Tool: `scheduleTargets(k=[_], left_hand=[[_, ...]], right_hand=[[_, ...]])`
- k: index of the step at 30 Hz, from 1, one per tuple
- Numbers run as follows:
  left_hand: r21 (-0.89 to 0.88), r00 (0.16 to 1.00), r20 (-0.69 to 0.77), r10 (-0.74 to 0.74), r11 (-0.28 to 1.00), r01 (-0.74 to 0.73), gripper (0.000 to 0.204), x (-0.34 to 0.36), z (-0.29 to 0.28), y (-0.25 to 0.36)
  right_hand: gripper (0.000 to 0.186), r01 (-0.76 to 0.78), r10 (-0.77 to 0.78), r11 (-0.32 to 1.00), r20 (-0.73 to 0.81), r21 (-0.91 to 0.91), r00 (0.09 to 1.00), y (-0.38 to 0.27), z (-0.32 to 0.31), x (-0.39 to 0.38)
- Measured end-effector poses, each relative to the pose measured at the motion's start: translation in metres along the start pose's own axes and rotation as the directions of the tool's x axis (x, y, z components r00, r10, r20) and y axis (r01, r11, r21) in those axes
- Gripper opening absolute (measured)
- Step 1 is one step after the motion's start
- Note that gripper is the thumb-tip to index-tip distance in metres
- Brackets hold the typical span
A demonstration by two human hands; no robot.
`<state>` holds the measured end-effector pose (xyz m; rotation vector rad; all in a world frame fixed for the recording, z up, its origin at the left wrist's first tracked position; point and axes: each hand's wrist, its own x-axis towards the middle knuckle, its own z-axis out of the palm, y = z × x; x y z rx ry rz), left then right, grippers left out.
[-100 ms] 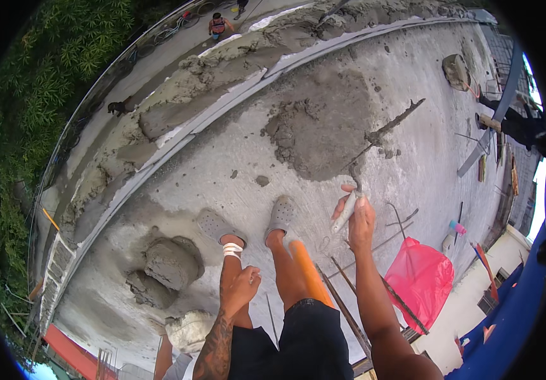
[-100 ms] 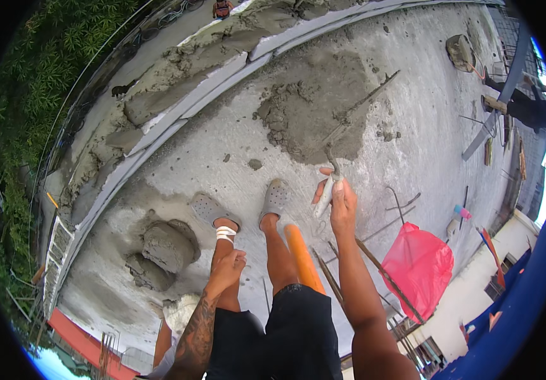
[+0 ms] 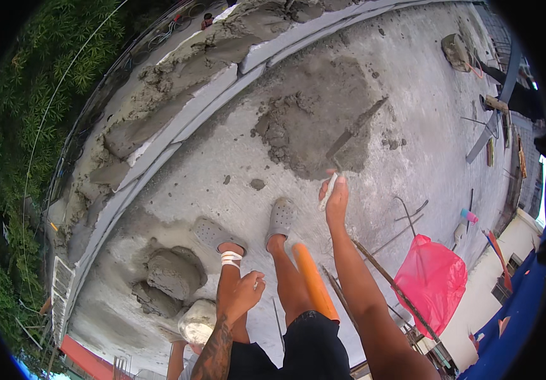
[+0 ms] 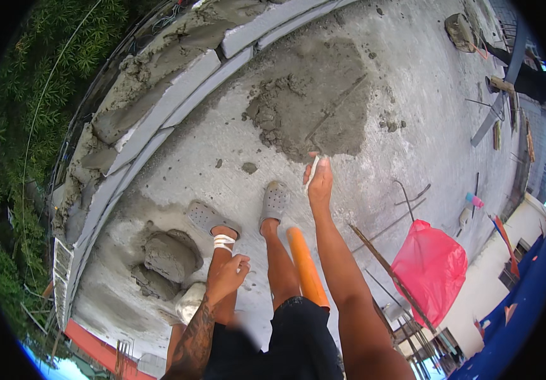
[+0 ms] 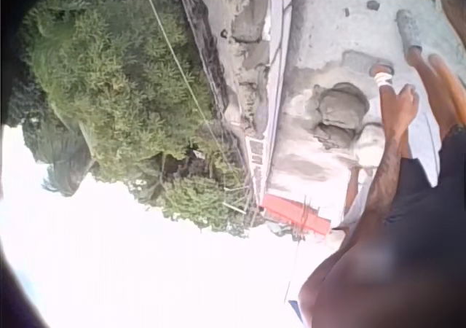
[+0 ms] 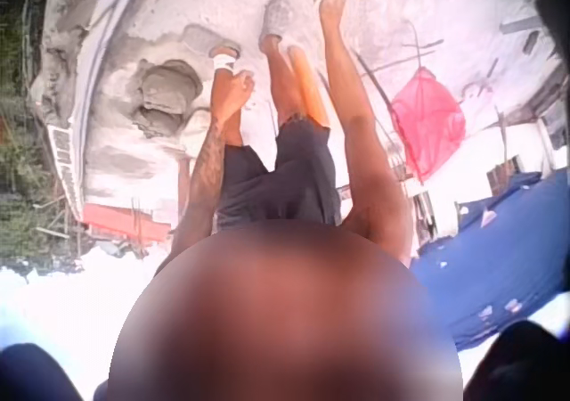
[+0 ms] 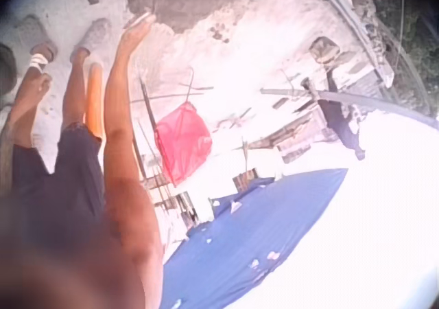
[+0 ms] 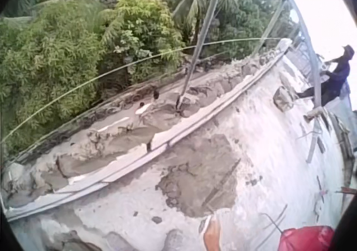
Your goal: The person uses a trowel to scoop wet cement from a pile on the floor and applies it into the gaps between concrete blocks along a low wall. The person repeatedly scoops and spreads the cement along the wall line.
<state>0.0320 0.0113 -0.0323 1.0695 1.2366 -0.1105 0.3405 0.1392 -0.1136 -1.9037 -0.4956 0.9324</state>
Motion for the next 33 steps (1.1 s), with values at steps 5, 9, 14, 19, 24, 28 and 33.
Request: scheduleTargets(k=[5, 9, 14, 19, 24, 28, 33], left_hand=[[0.157, 0.998, 0.060, -0.023, 0.988, 0.014, 0.023, 0.045, 0.017, -0.013], [0.315, 0.977, 0.160, -0.143, 0.945, 0.087, 0.024, 0.067, 0.040, -0.035], [0.312, 0.943, 0.305, -0.133, 0.950, 0.033, 0.028, 0.077, 0.066, -0.035], [0.138, 0.981, 0.159, -0.113, 0.986, 0.091, 0.024, 0.090, 0.046, -0.032], [0.184, 0.964, 0.215, -0.155, 0.976, 0.116, 0.026, 0.095, 0.044, -0.028], [0.143, 0.957, 0.271, -0.100, 0.988, 0.062, 0.026, 0.095, 0.056, -0.030], [0.102, 0.953, 0.289, -0.093, 0.993, 0.066, 0.026, 0.093, 0.055, -0.028]], right_hand=[[0.052, -0.435, 0.437, 0.891, -0.009, -0.130, 0.899, 0.087, 0.042, 0.046], [0.052, -0.018, 0.144, 0.920, 0.296, -0.391, 0.944, 0.121, 0.121, 0.027], [0.059, -0.036, 0.314, 0.738, 0.296, -0.674, 0.902, 0.163, 0.126, 0.081], [0.056, -0.504, 0.570, 0.799, 0.148, -0.327, 0.808, 0.186, 0.045, 0.084], [0.048, -0.457, 0.479, 0.869, 0.088, -0.188, 0.874, 0.142, -0.031, 0.027], [0.044, -0.473, 0.417, 0.750, -0.224, -0.463, 0.881, 0.164, -0.044, 0.025], [0.042, -0.291, 0.280, 0.642, -0.137, -0.710, 0.950, 0.212, 0.003, 0.022]])
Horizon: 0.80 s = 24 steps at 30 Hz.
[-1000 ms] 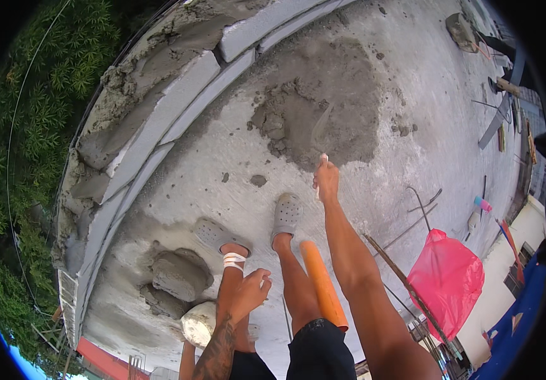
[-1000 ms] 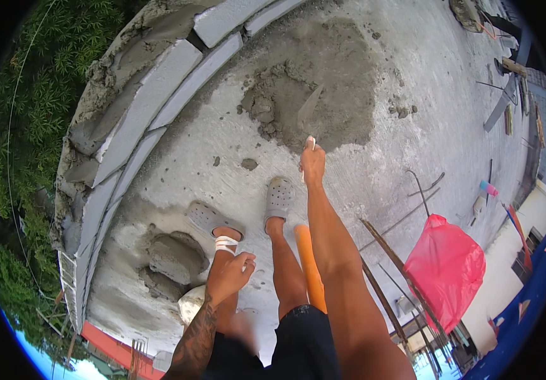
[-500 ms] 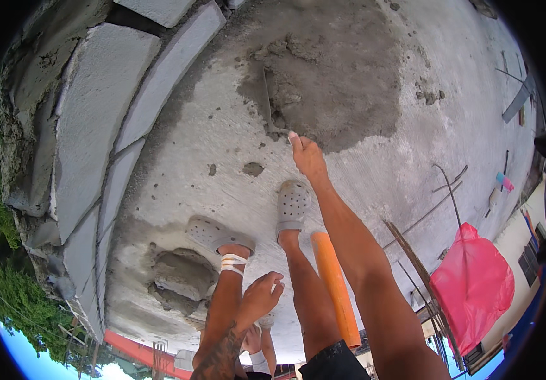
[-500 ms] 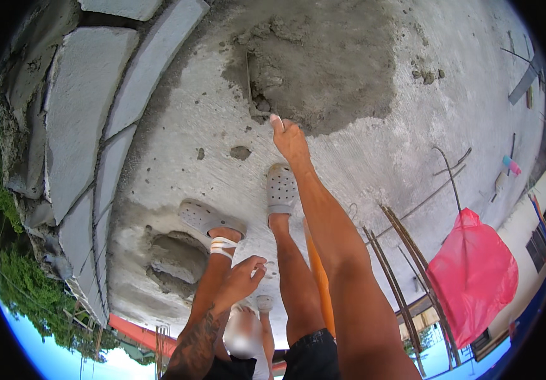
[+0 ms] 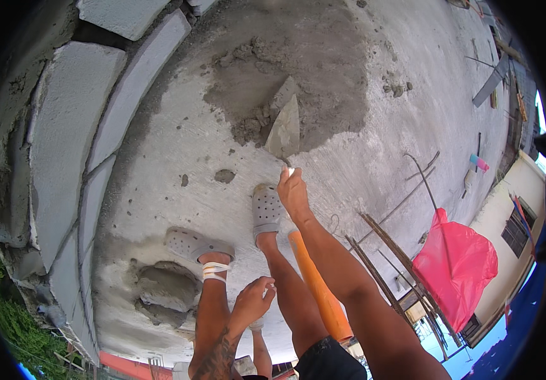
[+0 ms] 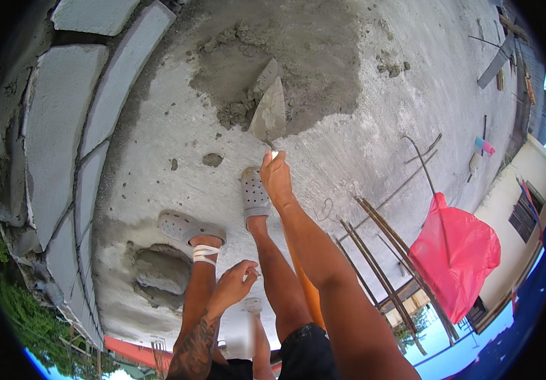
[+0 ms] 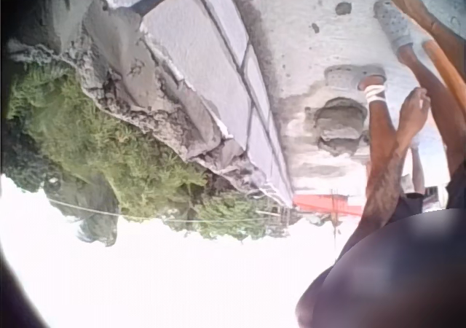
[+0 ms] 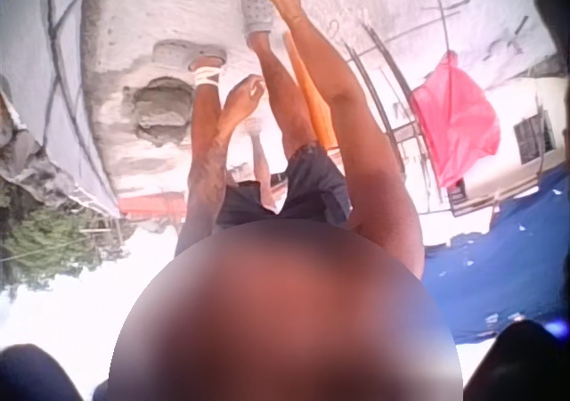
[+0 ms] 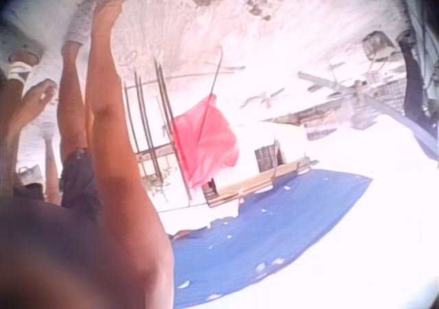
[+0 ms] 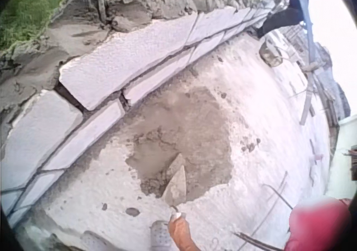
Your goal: The person uses a trowel to scoop wet cement from a pile on the floor and applies it into the gaps between concrete blocks along a low wall. The person repeatedly scoops and spreads the cement along the wall line.
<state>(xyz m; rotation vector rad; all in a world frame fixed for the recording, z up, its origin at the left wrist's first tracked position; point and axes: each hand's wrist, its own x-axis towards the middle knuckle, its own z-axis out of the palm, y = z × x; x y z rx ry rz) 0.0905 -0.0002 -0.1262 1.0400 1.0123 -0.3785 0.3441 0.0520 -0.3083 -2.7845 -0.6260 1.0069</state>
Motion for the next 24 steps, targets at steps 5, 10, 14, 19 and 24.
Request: scheduleTargets(k=[5, 10, 14, 19, 24], left_hand=[[0.056, 0.998, 0.021, -0.055, 0.997, 0.054, 0.026, 0.004, -0.016, 0.005], [0.031, 1.000, 0.008, -0.012, 0.999, 0.012, 0.027, 0.007, -0.016, 0.001], [0.039, 0.999, 0.019, -0.026, 0.999, 0.025, 0.027, 0.006, -0.016, 0.000], [0.030, 1.000, 0.008, -0.016, 0.999, 0.015, 0.028, 0.010, -0.018, 0.009], [-0.012, 1.000, 0.013, -0.001, 1.000, 0.002, 0.028, 0.012, -0.012, 0.007]], right_hand=[[0.044, 0.151, -0.101, 0.962, 0.220, -0.228, 0.970, 0.024, -0.080, -0.025], [0.041, 0.055, -0.035, 0.961, 0.077, -0.272, 0.996, 0.027, -0.101, -0.008], [0.041, 0.300, -0.249, 0.910, 0.199, -0.288, 0.948, 0.021, -0.081, 0.000], [0.041, 0.145, -0.018, 0.847, 0.244, -0.512, 0.970, 0.051, -0.160, -0.007], [0.039, 0.199, -0.140, 0.844, 0.154, -0.498, 0.978, 0.049, -0.175, 0.048]])
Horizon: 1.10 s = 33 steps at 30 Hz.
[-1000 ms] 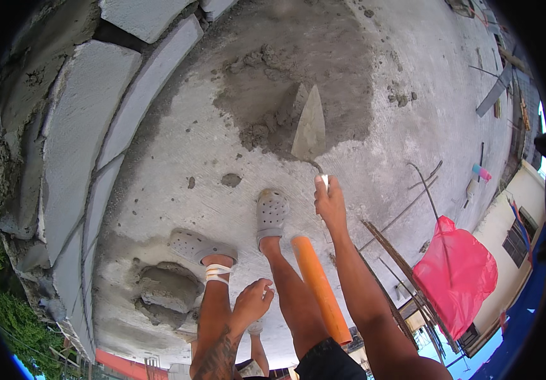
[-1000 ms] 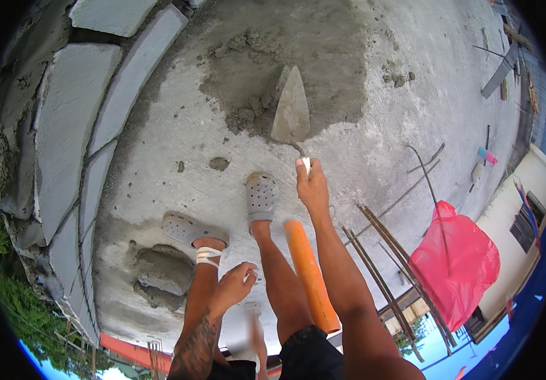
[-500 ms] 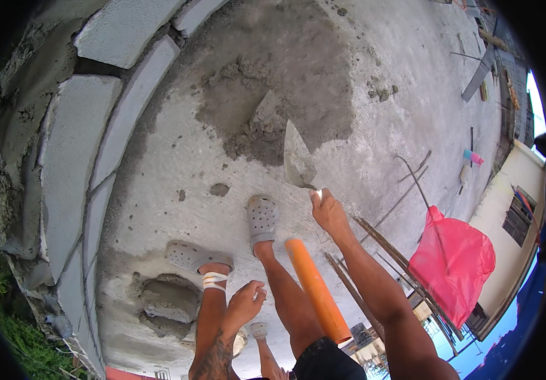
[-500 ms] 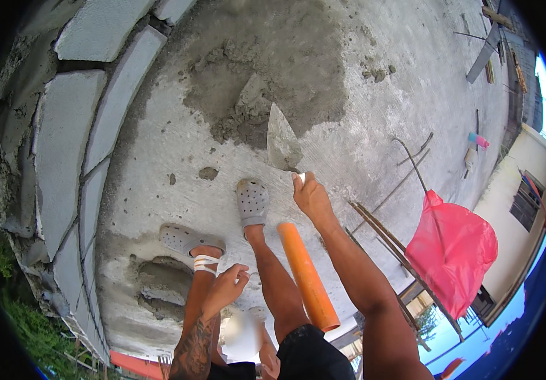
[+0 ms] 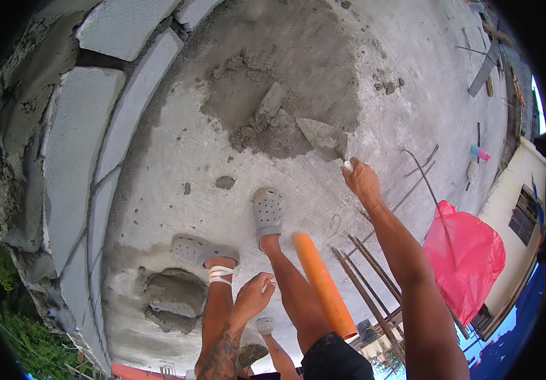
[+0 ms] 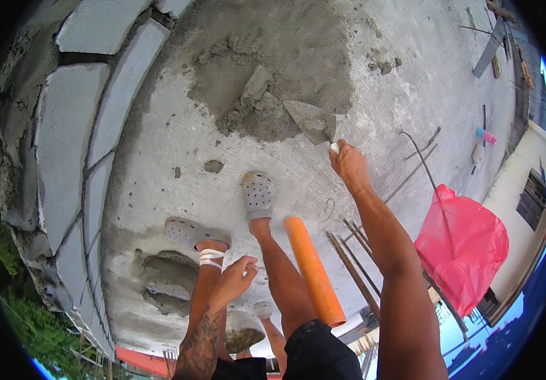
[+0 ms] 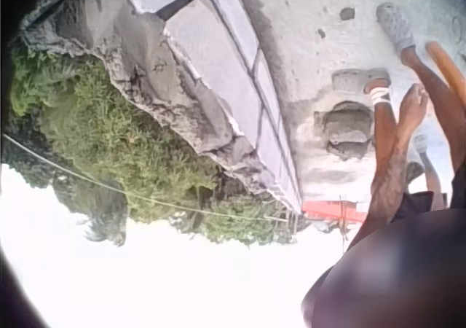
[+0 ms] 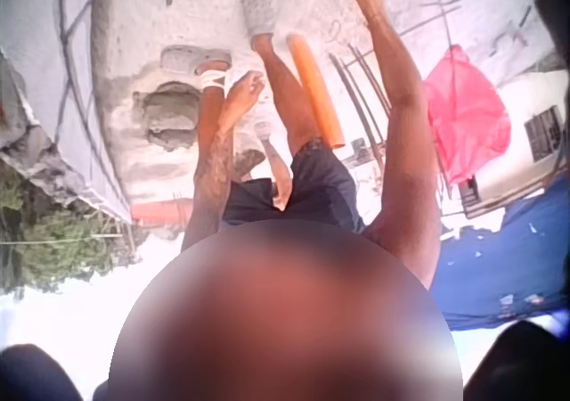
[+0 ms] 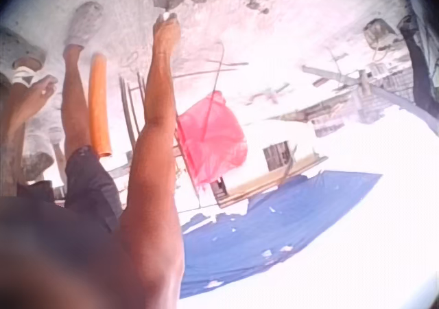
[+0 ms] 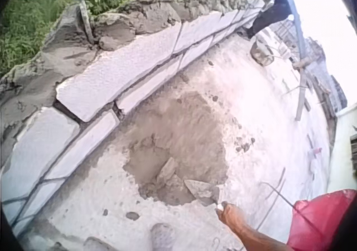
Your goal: The person uses a trowel to scoop wet cement from a pile on the floor and applies it into the gaps between concrete blocks along a low wall. The person repeatedly scoops and spreads the cement along the wall line.
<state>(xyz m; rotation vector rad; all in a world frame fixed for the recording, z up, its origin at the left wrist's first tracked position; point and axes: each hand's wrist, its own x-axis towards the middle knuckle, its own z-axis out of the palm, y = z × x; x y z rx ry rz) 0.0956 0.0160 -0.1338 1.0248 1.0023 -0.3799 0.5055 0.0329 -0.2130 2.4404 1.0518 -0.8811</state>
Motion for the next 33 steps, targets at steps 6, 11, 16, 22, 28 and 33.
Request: scheduleTargets(k=[6, 11, 16, 22, 28, 33], left_hand=[[0.020, 0.999, -0.015, -0.032, 0.999, 0.032, 0.029, -0.003, -0.001, 0.000], [0.092, 0.998, 0.010, -0.069, 0.993, 0.068, 0.030, -0.001, 0.002, 0.007], [0.090, 0.998, 0.002, -0.065, 0.994, 0.065, 0.028, 0.002, 0.004, 0.005], [0.078, 0.998, -0.028, -0.062, 0.995, 0.064, 0.029, 0.005, 0.006, -0.002], [0.110, 0.998, -0.052, -0.029, 0.993, 0.035, 0.031, -0.003, 0.017, -0.017], [0.151, 0.990, -0.142, -0.002, 0.988, 0.024, 0.029, -0.028, 0.030, -0.020]], right_hand=[[0.036, 0.179, -0.178, 0.984, 0.072, -0.009, 0.981, -0.008, 0.006, 0.038], [0.038, 0.256, -0.255, 0.967, 0.106, 0.004, 0.961, -0.008, -0.013, 0.058], [0.041, 0.244, -0.244, 0.970, 0.103, 0.014, 0.964, -0.017, 0.004, 0.076], [0.038, 0.195, -0.174, 0.940, -0.099, 0.281, 0.980, -0.003, 0.044, 0.019], [0.030, 0.173, -0.121, 0.864, -0.140, 0.473, 0.983, -0.034, 0.029, -0.042], [0.030, 0.223, -0.198, 0.890, -0.104, 0.397, 0.975, -0.063, -0.020, -0.123]])
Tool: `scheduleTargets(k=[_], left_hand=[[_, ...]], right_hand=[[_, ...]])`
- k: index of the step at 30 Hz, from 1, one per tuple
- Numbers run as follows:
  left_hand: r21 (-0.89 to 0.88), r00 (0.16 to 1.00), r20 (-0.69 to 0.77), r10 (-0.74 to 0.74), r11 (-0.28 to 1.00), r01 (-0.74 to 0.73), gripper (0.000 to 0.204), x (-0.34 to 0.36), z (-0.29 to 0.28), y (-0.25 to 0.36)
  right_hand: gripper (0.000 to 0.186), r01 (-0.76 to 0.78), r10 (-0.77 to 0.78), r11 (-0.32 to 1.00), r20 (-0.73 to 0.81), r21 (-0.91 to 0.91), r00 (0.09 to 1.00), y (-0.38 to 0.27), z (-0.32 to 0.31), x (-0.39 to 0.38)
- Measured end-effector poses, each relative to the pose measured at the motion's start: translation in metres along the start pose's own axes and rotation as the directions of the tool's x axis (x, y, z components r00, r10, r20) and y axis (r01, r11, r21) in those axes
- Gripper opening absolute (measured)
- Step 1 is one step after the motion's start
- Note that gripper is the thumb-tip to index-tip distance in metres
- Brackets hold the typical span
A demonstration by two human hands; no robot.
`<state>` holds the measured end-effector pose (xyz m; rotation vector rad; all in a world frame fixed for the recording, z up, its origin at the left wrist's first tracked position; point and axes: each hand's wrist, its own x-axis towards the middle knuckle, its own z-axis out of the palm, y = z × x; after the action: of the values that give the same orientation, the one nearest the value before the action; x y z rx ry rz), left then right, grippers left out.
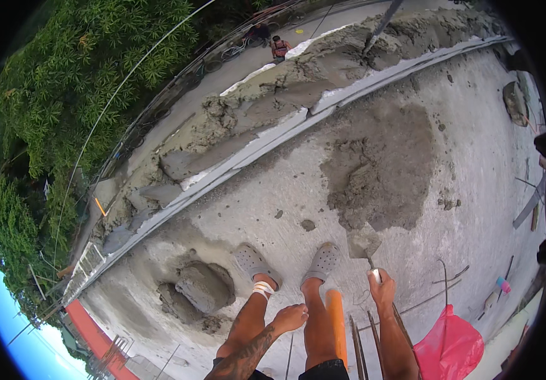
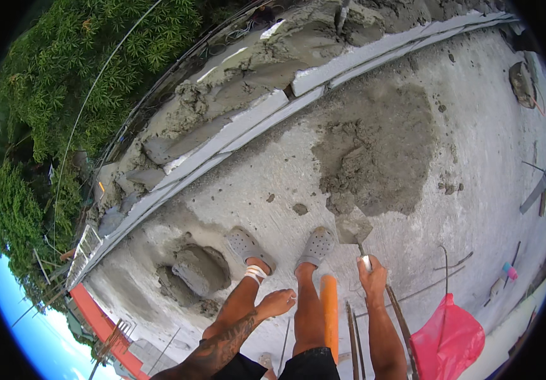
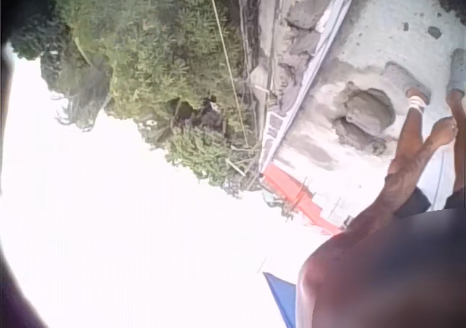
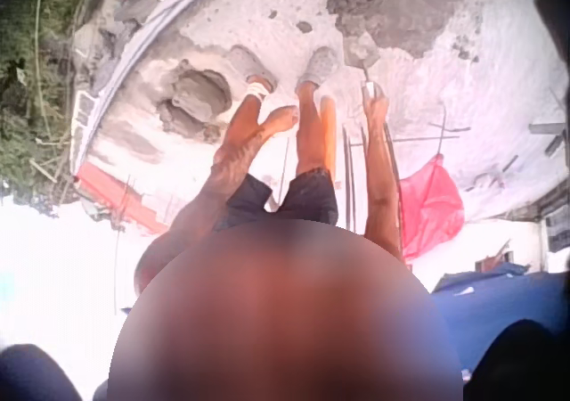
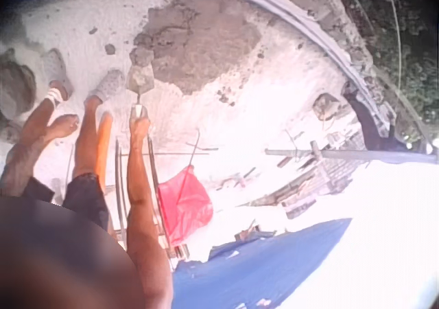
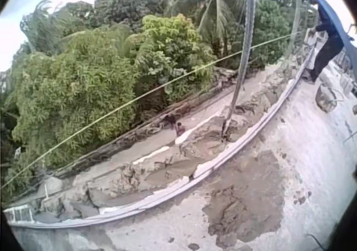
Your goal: The person uses a trowel to scoop wet cement from a pile on the floor and applies it into the gaps between concrete blocks along a low wall. The person repeatedly scoops and spreads the cement along the wall line.
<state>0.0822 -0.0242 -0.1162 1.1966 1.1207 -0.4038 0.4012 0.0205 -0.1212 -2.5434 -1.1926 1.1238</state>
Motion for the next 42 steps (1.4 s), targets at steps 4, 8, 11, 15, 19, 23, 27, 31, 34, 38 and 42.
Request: scheduleTargets(k=[4, 8, 11, 15, 19, 23, 27, 31, 34, 38, 42], left_hand=[[-0.051, 0.995, 0.089, 0.050, 0.998, -0.046, 0.033, -0.035, 0.003, 0.013], [-0.095, 0.987, 0.158, 0.044, 0.995, -0.029, 0.037, -0.079, -0.003, 0.017], [-0.127, 0.992, 0.112, 0.048, 0.991, -0.034, 0.035, -0.110, -0.008, 0.005], [-0.138, 0.975, -0.223, 0.018, 0.989, -0.050, 0.031, -0.155, -0.024, -0.030], [-0.122, 0.899, -0.386, -0.206, 0.978, 0.172, 0.030, -0.202, -0.057, -0.069], [-0.311, 0.853, -0.370, -0.368, 0.914, 0.260, 0.034, -0.236, -0.081, -0.106], [-0.266, 0.864, -0.409, -0.295, 0.944, 0.196, 0.033, -0.253, -0.089, -0.123], [-0.414, 0.804, -0.495, -0.330, 0.903, 0.115, 0.035, -0.254, -0.086, -0.112], [-0.500, 0.777, -0.547, -0.312, 0.866, -0.005, 0.036, -0.241, -0.087, -0.103], [-0.516, 0.836, -0.482, -0.262, 0.856, -0.030, 0.036, -0.241, -0.082, -0.101], [-0.588, 0.819, -0.494, -0.291, 0.806, -0.069, 0.033, -0.257, -0.077, -0.112]], right_hand=[[0.031, 0.138, -0.139, 0.990, 0.033, 0.030, 0.990, -0.046, -0.033, -0.047], [0.032, 0.169, -0.158, 0.981, 0.116, -0.091, 0.981, -0.092, -0.058, -0.082], [0.033, 0.200, -0.189, 0.976, 0.129, -0.080, 0.973, -0.130, -0.063, -0.109], [0.029, 0.186, -0.171, 0.978, 0.151, -0.092, 0.974, -0.188, -0.057, -0.142], [0.024, 0.214, -0.215, 0.976, 0.196, 0.030, 0.957, -0.257, -0.051, -0.170], [0.024, 0.289, -0.310, 0.948, 0.181, 0.134, 0.933, -0.324, -0.043, -0.188], [0.026, 0.346, -0.351, 0.936, 0.227, 0.064, 0.908, -0.366, -0.035, -0.192], [0.027, 0.371, -0.354, 0.928, 0.350, 0.019, 0.867, -0.385, -0.032, -0.193], [0.028, 0.398, -0.352, 0.916, 0.376, -0.049, 0.857, -0.399, -0.031, -0.194], [0.030, 0.429, -0.341, 0.895, 0.438, -0.118, 0.832, -0.428, -0.028, -0.205], [0.031, 0.458, -0.332, 0.874, 0.489, -0.162, 0.807, -0.463, -0.020, -0.221]])
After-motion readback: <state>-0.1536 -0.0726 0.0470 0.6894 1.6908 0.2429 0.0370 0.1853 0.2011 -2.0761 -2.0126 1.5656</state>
